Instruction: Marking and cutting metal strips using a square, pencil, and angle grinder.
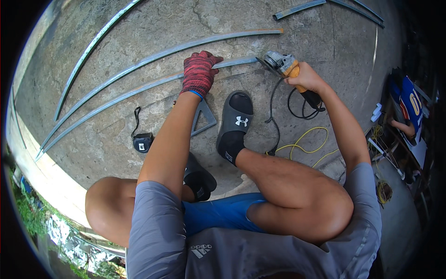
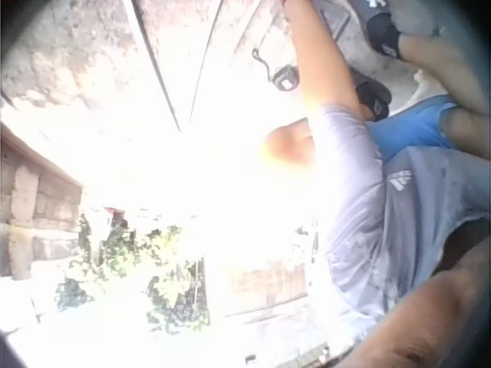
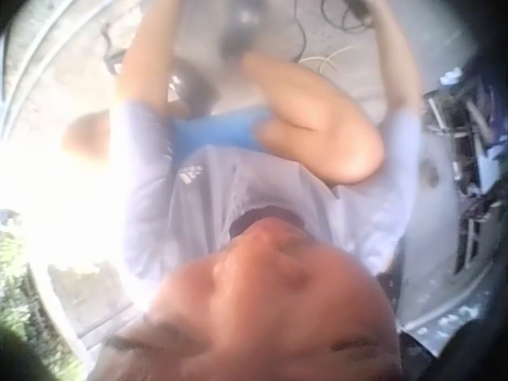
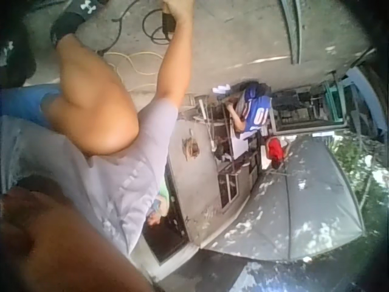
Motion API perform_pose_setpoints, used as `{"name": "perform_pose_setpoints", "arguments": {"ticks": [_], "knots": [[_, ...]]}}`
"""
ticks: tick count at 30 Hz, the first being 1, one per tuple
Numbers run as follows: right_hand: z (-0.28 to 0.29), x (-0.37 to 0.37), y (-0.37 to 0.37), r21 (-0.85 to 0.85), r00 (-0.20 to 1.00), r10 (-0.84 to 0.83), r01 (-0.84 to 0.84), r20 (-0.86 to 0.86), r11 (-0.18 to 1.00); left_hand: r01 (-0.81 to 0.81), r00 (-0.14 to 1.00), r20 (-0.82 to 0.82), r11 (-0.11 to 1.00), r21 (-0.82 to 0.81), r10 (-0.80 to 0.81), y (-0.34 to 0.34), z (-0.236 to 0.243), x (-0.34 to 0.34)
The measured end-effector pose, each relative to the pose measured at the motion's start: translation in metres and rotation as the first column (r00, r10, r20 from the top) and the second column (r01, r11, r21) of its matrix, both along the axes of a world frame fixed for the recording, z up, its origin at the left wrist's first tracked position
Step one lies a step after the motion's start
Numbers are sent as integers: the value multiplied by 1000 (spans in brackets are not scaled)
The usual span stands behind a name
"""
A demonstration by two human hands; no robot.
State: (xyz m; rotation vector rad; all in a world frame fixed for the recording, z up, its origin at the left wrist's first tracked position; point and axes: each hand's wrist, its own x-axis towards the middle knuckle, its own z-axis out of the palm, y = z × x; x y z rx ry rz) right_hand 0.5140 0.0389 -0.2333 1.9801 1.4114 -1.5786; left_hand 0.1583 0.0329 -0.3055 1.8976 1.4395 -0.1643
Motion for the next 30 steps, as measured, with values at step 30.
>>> {"name": "perform_pose_setpoints", "arguments": {"ticks": [30], "knots": [[9, -9, 10, -42, 1000, 6, -7, -8, 999, 4, 1000, 23, 999, 43, -5, -1, 1, -2]]}}
